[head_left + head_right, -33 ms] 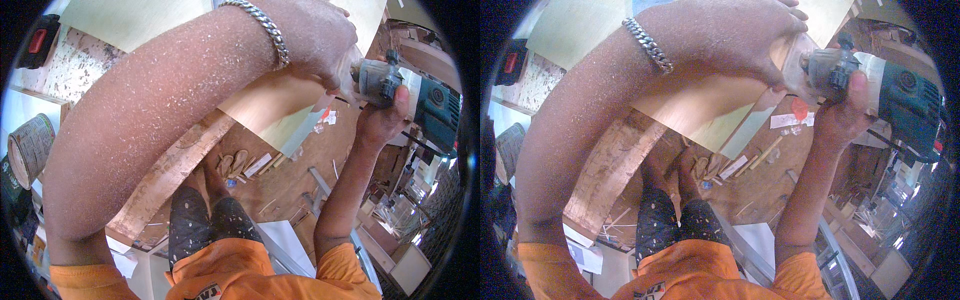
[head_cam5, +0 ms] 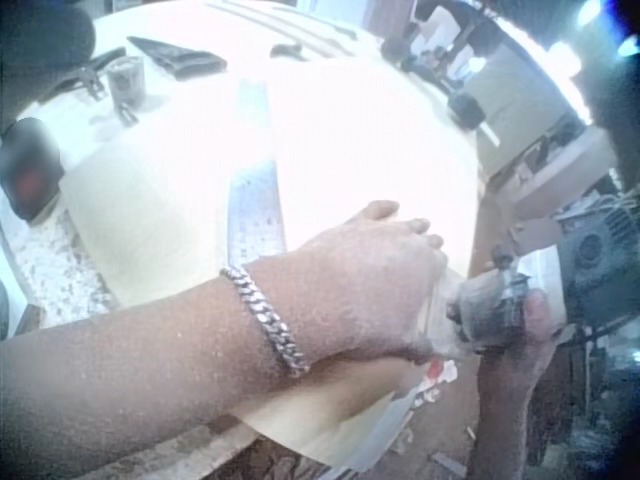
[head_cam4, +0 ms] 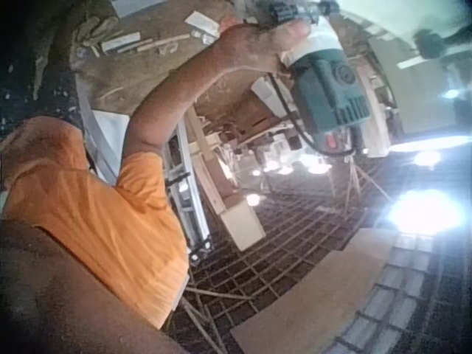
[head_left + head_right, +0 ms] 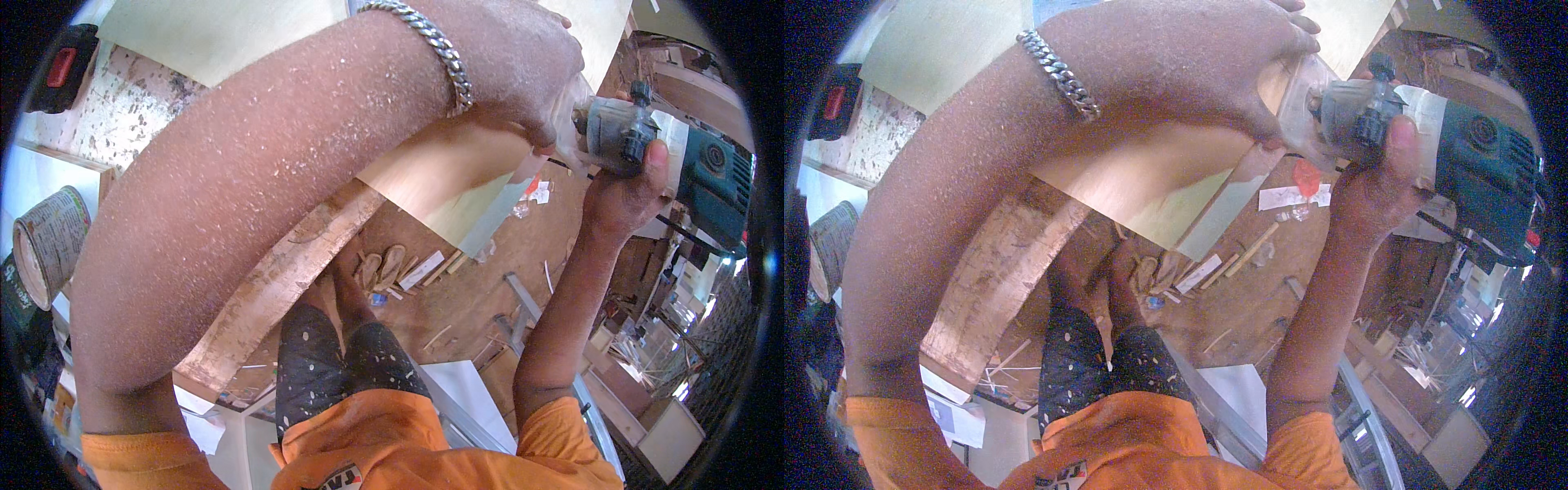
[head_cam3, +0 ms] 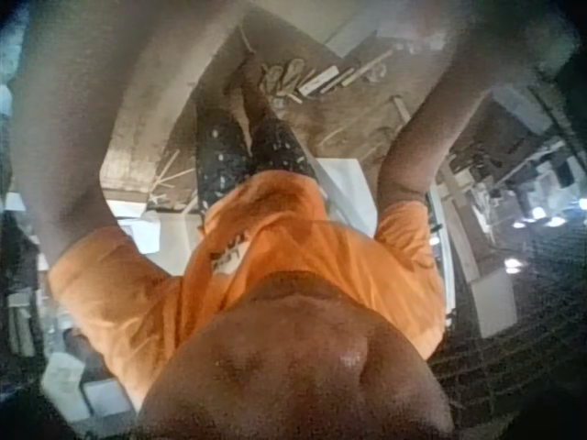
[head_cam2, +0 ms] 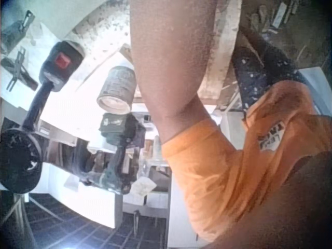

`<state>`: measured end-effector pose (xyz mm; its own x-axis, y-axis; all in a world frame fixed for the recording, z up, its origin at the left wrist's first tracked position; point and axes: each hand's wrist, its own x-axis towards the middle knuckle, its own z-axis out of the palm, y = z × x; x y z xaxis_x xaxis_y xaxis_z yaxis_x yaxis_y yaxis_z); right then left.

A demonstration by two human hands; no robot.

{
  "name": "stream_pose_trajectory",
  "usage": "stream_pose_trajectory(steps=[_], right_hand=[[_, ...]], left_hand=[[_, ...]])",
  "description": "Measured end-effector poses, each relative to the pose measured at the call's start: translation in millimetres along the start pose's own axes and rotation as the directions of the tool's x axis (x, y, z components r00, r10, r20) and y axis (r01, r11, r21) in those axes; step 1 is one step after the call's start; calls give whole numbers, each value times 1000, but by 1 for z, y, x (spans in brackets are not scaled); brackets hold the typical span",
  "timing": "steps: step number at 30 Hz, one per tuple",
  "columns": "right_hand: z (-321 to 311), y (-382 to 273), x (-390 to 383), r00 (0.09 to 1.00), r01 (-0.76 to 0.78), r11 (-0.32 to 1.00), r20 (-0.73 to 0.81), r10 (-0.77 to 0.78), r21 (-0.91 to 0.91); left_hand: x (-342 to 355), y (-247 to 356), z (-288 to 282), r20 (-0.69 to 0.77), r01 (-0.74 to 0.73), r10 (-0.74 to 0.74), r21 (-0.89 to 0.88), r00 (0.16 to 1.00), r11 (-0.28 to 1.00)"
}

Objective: The person uses a router to cut a curved groove into a plywood sheet on a workbench. They mark the board with a tape measure and a try square, then use a hand saw and an angle grinder to cut out a section of the wood before resuming work with the router.

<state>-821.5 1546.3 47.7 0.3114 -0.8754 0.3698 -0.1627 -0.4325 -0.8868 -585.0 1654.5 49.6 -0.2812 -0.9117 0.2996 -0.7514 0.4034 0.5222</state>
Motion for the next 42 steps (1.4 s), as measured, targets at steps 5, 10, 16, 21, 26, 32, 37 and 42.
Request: stream_pose_trajectory(steps=[5, 10, 16, 21, 26, 32, 37, 42], right_hand=[[-8, 5, 4, 999, 24, 990, 39, -19, -138], [-2, 4, 6, 997, 52, 998, 52, -50, -29], [-19, 11, 7, 996, 27, 993, 83, -18, -113], [-9, 4, 0, 998, 10, 995, 57, -5, -100], [-12, 6, 1, 999, -22, 996, 29, 24, -86], [-1, 1, 0, 998, 4, 999, 65, -2, -33], [-14, 6, 5, 998, -5, 997, 69, 10, -80], [-13, 6, 7, 996, 0, 1000, 90, 0, -1]], left_hand=[[4, -1, -1, 2, -21, 21, -31, 1000, 999], [4, 5, 2, -43, -2, 6, 105, 999, 995], [6, 4, -1, -14, -9, 10, 107, 1000, 994], [5, -1, 14, -72, 23, -12, 142, 997, 990], [9, 2, 7, -3, 10, -10, 112, 1000, 994], [4, 2, 5, -49, 23, -17, 123, 999, 992], [14, 3, 12, -22, 61, -59, 110, 998, 992], [9, 13, -3, 47, 96, -103, 134, 994, 986]])
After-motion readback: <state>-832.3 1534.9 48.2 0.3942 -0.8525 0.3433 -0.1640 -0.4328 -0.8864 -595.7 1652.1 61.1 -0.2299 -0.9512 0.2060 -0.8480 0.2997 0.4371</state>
